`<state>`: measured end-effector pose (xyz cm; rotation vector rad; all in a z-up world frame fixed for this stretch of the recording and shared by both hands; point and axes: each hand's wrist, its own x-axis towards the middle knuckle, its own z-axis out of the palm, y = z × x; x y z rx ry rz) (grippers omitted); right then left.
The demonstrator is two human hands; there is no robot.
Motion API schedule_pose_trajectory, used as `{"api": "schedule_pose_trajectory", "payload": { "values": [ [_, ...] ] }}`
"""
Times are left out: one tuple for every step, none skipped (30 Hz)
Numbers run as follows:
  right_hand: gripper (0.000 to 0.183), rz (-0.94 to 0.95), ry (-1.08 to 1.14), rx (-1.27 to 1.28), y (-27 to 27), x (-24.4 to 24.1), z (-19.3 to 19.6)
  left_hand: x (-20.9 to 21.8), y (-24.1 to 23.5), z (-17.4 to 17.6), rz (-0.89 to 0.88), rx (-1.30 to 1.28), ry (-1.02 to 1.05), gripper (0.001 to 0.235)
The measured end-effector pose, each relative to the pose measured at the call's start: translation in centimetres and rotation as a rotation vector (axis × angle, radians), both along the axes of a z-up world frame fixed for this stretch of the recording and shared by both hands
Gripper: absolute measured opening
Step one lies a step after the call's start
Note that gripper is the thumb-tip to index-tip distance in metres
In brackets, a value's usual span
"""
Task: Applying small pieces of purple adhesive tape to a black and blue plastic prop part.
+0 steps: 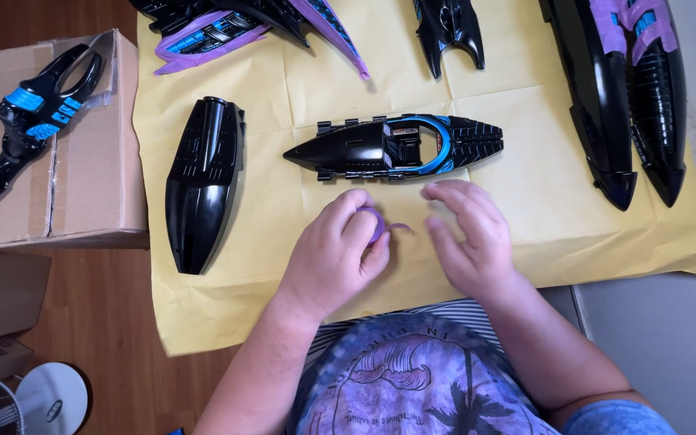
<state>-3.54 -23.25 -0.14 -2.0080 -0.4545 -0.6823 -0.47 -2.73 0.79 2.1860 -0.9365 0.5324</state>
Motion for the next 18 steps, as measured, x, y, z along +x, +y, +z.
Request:
{"api": "schedule_pose_trajectory", "payload": {
  "values": [
    [0.034, 0.113, 0.03, -0.004, -0.2, -0.1, 0.5, 0.1, 0.0, 0.3, -0.024, 0.025, -0.025, 0.024],
    [0.034, 0.107, 0.032, -0.002, 0.3, 0.1, 0.6, -0.1, 0.0, 0.6, -0.03, 0.027, -0.023, 0.024],
    [0.027, 0.192, 0.035, 0.026, 0.7, 0.2, 0.8, -0.2, 0.0, 1.0, -0.039, 0.043, -0.031, 0.026],
    [0.021, 0.277, 0.031, 0.053, 1.1, 0.6, 1.0, -0.1, 0.0, 1.5, -0.047, 0.058, -0.045, 0.027],
    [0.021, 0.272, 0.027, 0.053, 1.1, 0.5, 0.9, -0.1, 0.0, 1.7, -0.052, 0.059, -0.05, 0.027],
    [0.015, 0.251, 0.06, 0.083, 1.2, 0.5, 0.7, -0.2, 0.0, 2.0, -0.042, 0.069, -0.067, 0.026],
    [0.009, 0.23, 0.094, 0.114, 1.3, 0.4, 0.6, -0.3, 0.1, 2.2, -0.032, 0.079, -0.085, 0.025],
    [0.009, 0.237, 0.094, 0.116, 1.3, 0.3, 0.4, -0.2, 0.3, 2.0, -0.025, 0.082, -0.085, 0.025],
    [0.008, 0.221, 0.121, 0.1, 1.2, 0.3, 0.3, -0.2, 0.4, 1.9, -0.03, 0.077, -0.092, 0.026],
    [0.007, 0.202, 0.15, 0.087, 1.2, 0.1, 0.1, -0.2, 0.6, 1.7, -0.038, 0.073, -0.097, 0.026],
    [0.007, 0.206, 0.151, 0.091, 1.3, 0.1, 0.2, -0.3, 0.7, 1.7, -0.033, 0.077, -0.095, 0.026],
    [0.007, 0.183, 0.171, 0.06, 1.3, 0.0, 0.3, -0.3, 0.7, 1.6, -0.041, 0.082, -0.106, 0.028],
    [0.008, 0.16, 0.191, 0.029, 1.2, 0.0, 0.5, -0.3, 0.7, 1.5, -0.048, 0.086, -0.118, 0.03],
    [0.008, 0.156, 0.191, 0.028, 1.2, -0.1, 0.6, -0.4, 0.8, 1.4, -0.053, 0.085, -0.118, 0.03],
    [0.008, 0.14, 0.206, 0.036, 1.3, -0.2, 0.7, -0.4, 0.8, 1.3, -0.051, 0.09, -0.134, 0.03],
    [0.008, 0.128, 0.22, 0.043, 1.3, -0.3, 0.9, -0.4, 0.9, 1.2, -0.046, 0.095, -0.151, 0.029],
    [0.008, 0.126, 0.218, 0.043, 1.3, -0.4, 1.0, -0.4, 0.9, 1.4, -0.048, 0.094, -0.153, 0.029],
    [0.01, 0.119, 0.227, 0.048, 1.4, -0.5, 1.2, -0.4, 1.0, 1.6, -0.057, 0.093, -0.168, 0.027]
  ]
}}
